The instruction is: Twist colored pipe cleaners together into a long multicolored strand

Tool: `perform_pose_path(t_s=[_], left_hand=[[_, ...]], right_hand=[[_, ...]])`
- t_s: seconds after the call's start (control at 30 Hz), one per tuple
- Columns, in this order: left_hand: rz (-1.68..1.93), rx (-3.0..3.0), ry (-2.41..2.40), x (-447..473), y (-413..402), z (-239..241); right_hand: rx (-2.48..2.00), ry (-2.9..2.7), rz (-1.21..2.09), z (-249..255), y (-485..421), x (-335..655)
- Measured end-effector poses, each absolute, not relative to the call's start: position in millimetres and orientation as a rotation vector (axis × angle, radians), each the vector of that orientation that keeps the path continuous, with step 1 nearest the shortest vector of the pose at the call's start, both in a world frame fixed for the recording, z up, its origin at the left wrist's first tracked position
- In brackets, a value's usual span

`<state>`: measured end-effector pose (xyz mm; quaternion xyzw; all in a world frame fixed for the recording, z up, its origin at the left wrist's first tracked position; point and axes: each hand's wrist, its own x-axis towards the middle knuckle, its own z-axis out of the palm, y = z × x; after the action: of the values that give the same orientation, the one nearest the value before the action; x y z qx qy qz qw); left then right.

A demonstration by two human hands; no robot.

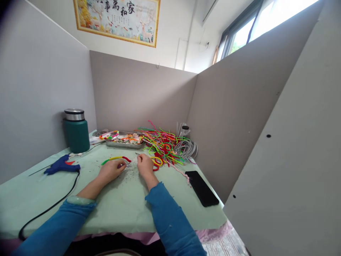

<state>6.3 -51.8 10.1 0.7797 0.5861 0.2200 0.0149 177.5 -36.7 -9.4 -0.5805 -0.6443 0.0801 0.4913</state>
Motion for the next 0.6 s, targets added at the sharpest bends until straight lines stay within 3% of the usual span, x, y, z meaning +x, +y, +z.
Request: perform_pose_path(t_s=[0.17, 0.33, 0.6], left_hand=[[0.611, 2.428, 1.880, 5, -51, 11], [0.577, 2.459, 1.836, 6, -51, 11], [0.523, 2.486, 1.790, 7, -55, 11]], right_hand=[[-1.545, -1.017, -0.134, 23, -34, 245], [-1.849, -0.382, -0.210, 28, -42, 342], [-1.942, -0.457, -0.089, 9, -21, 388]])
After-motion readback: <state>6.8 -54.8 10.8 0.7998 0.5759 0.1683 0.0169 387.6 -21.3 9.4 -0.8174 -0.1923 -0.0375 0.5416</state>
